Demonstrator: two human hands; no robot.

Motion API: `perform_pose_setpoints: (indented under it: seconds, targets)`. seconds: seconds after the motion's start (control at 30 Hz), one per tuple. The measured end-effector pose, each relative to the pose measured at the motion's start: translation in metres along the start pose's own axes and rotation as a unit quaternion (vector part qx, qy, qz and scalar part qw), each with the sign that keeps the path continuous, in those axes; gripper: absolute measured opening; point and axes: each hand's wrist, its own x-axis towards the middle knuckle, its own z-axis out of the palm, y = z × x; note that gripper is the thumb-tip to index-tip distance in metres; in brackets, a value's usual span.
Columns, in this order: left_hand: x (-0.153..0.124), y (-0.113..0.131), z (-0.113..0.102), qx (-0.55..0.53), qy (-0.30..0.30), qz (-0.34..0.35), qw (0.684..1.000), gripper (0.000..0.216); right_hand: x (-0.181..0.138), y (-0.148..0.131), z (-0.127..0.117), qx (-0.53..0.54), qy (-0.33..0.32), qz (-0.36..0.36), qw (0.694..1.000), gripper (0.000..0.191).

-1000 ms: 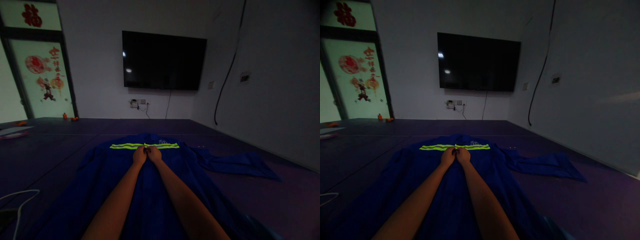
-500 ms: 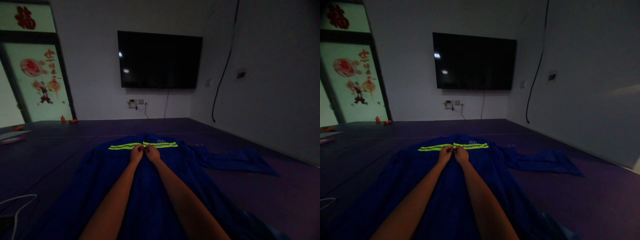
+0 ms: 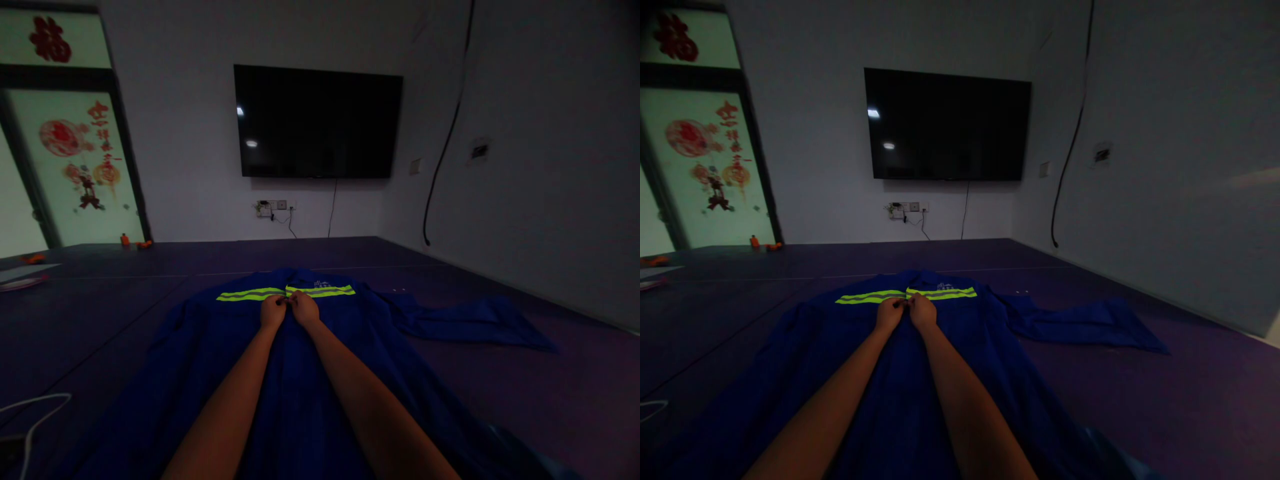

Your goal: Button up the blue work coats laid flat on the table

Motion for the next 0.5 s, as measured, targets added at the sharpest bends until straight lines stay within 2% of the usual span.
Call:
perform_pose_setpoints:
  seconds: [0.5]
  targets:
    - [0.0006,-0.0005,0.0007,0.036,-0.004,-0.007,0.999,0.015,-0.0005,0.0002,0.0006,0.006,0.012,0.005,1.0,0.017]
